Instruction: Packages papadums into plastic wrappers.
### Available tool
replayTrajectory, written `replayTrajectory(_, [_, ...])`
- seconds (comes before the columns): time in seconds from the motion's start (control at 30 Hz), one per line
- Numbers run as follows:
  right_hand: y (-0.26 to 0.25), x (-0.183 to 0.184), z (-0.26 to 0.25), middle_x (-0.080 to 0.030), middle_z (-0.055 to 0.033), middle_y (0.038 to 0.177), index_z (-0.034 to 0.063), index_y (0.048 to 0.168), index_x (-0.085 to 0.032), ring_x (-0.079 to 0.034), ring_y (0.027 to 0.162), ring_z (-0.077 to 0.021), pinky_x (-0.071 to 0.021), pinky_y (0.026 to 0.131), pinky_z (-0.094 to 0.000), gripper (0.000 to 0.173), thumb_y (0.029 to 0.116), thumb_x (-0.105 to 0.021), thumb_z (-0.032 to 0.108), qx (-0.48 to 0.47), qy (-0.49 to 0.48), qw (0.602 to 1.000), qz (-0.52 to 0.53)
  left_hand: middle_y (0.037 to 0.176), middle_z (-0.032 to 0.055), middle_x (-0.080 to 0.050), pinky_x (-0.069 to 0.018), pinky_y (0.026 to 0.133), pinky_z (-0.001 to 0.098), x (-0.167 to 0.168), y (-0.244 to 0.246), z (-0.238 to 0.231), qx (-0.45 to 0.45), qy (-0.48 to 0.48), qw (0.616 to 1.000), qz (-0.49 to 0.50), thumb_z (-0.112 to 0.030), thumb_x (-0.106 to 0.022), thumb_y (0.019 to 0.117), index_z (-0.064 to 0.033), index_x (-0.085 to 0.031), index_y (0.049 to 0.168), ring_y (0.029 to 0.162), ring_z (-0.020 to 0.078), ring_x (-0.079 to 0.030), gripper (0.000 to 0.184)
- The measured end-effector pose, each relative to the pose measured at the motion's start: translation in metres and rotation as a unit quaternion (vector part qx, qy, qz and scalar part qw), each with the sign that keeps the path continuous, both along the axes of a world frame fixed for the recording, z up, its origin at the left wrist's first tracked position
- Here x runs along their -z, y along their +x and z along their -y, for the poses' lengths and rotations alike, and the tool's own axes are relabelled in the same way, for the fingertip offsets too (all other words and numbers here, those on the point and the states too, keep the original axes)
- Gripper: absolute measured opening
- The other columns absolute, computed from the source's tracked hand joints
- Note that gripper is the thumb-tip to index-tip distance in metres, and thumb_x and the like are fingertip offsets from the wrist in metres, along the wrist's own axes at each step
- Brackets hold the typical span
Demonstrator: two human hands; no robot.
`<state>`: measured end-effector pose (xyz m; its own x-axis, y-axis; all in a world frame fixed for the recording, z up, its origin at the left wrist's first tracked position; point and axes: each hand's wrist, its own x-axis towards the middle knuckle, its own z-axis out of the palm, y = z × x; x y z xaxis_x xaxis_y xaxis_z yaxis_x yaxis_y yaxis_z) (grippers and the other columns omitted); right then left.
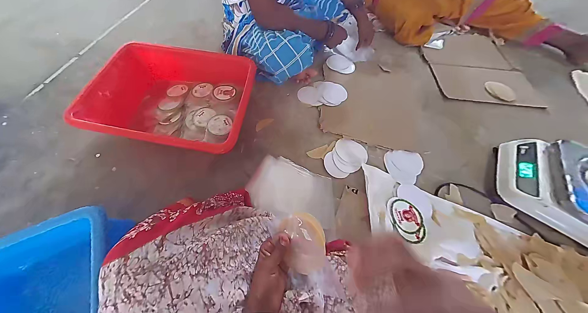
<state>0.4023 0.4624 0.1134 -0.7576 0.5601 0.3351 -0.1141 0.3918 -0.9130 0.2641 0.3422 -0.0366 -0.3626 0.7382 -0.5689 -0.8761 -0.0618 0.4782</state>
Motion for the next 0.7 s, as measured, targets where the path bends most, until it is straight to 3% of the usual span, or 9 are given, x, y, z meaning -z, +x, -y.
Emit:
replayTrajectory(0.03, [-0.003, 0.029, -0.035, -0.072, 0.0045, 0.109, 0.0183, 0.1, -0.073, -0.065, 0.11, -0.0086, -0.0535, 0.096, -0.0308, 0.024, 0.1029, -0.059, 0.038, 0.091, 0.083, 0.99, 0.066, 0.086, 0.006, -0.076, -0.0624, 0.078, 0.0339, 0.0, 0.0, 0.0, 0.001, -0.001, 1.0, -0.003, -0.014, -0.07, 0.0932, -0.011, -0.077, 0.09, 0.08, 0.0147, -0.074, 0.008])
replayTrajectory(0.07, [-0.006, 0.059, -0.073, -0.074, -0.0037, 0.104, 0.0105, 0.098, -0.076, -0.068, 0.103, -0.0149, -0.0559, 0.09, -0.0365, 0.029, 0.101, -0.059, 0.034, 0.167, 0.143, 0.967, 0.129, 0.086, 0.0066, -0.076, -0.0626, 0.078, 0.0344, -0.001, 0.0, 0.0, 0.001, -0.001, 1.0, -0.004, -0.013, -0.069, 0.0935, -0.0105, -0.076, 0.09, 0.08, 0.0153, -0.074, 0.009])
replayTrajectory(0.13, [-0.01, 0.115, -0.141, -0.073, -0.0175, 0.106, 0.0, 0.105, -0.074, -0.072, 0.095, -0.0276, -0.0588, 0.083, -0.0454, 0.027, 0.0994, -0.06, 0.022, 0.252, 0.167, 0.912, 0.276, 0.087, 0.0079, -0.077, -0.0626, 0.079, 0.0351, 0.0, 0.0, 0.0, -0.002, 0.006, 1.0, -0.002, -0.013, -0.069, 0.0936, -0.0095, -0.076, 0.091, 0.081, 0.0162, -0.075, 0.009])
replayTrajectory(0.23, [-0.018, 0.16, -0.203, -0.06, -0.031, 0.135, -0.0058, 0.134, -0.061, -0.06, 0.122, -0.0472, -0.0448, 0.104, -0.0619, 0.045, 0.1013, -0.063, 0.025, 0.256, 0.089, 0.825, 0.496, 0.088, 0.0075, -0.077, -0.0623, 0.08, 0.0348, 0.0, 0.0, -0.001, -0.008, -0.001, 1.0, 0.0, -0.01, -0.065, 0.0956, -0.0093, -0.076, 0.09, 0.082, 0.0158, -0.075, 0.013])
replayTrajectory(0.3, [-0.021, 0.182, -0.217, -0.053, -0.0332, 0.141, -0.0082, 0.138, -0.056, -0.052, 0.131, -0.0513, -0.0399, 0.108, -0.0653, 0.051, 0.1011, -0.063, 0.027, 0.241, 0.082, 0.788, 0.561, 0.087, 0.0064, -0.077, -0.0623, 0.079, 0.0341, -0.003, 0.0, -0.001, -0.011, -0.016, 1.0, -0.002, -0.008, -0.061, 0.0966, -0.0099, -0.076, 0.089, 0.08, 0.015, -0.074, 0.017])
replayTrajectory(0.47, [-0.027, 0.185, -0.21, -0.065, -0.0297, 0.125, -0.0062, 0.12, -0.067, -0.062, 0.119, -0.0474, -0.047, 0.098, -0.0632, 0.034, 0.1058, -0.045, 0.015, 0.265, 0.127, 0.755, 0.586, 0.087, 0.0063, -0.077, -0.0622, 0.079, 0.0349, 0.0, 0.0, 0.0, -0.004, -0.005, 1.0, 0.001, -0.011, -0.066, 0.0941, -0.0113, -0.077, 0.088, 0.081, 0.0153, -0.074, 0.012])
replayTrajectory(0.6, [-0.007, 0.165, -0.21, -0.07, -0.0284, 0.115, -0.003, 0.114, -0.073, -0.064, 0.114, -0.0454, -0.0431, 0.103, -0.0638, 0.03, 0.1017, -0.061, 0.021, 0.358, 0.046, 0.806, 0.47, 0.087, 0.0061, -0.076, -0.0622, 0.079, 0.0344, -0.002, -0.001, -0.001, -0.008, -0.005, 1.0, 0.003, -0.01, -0.064, 0.0942, -0.0107, -0.076, 0.088, 0.08, 0.0147, -0.074, 0.013])
replayTrajectory(0.7, [0.016, 0.151, -0.204, -0.072, -0.022, 0.094, -0.0034, 0.1, -0.073, -0.069, 0.088, -0.0346, -0.0516, 0.085, -0.0581, 0.032, 0.0921, -0.076, 0.028, 0.432, -0.003, 0.831, 0.351, 0.088, 0.0063, -0.077, -0.0622, 0.079, 0.0335, -0.003, -0.001, 0.0, -0.012, 0.002, 1.0, 0.003, -0.011, -0.066, 0.0941, -0.0107, -0.077, 0.089, 0.081, 0.0148, -0.074, 0.012])
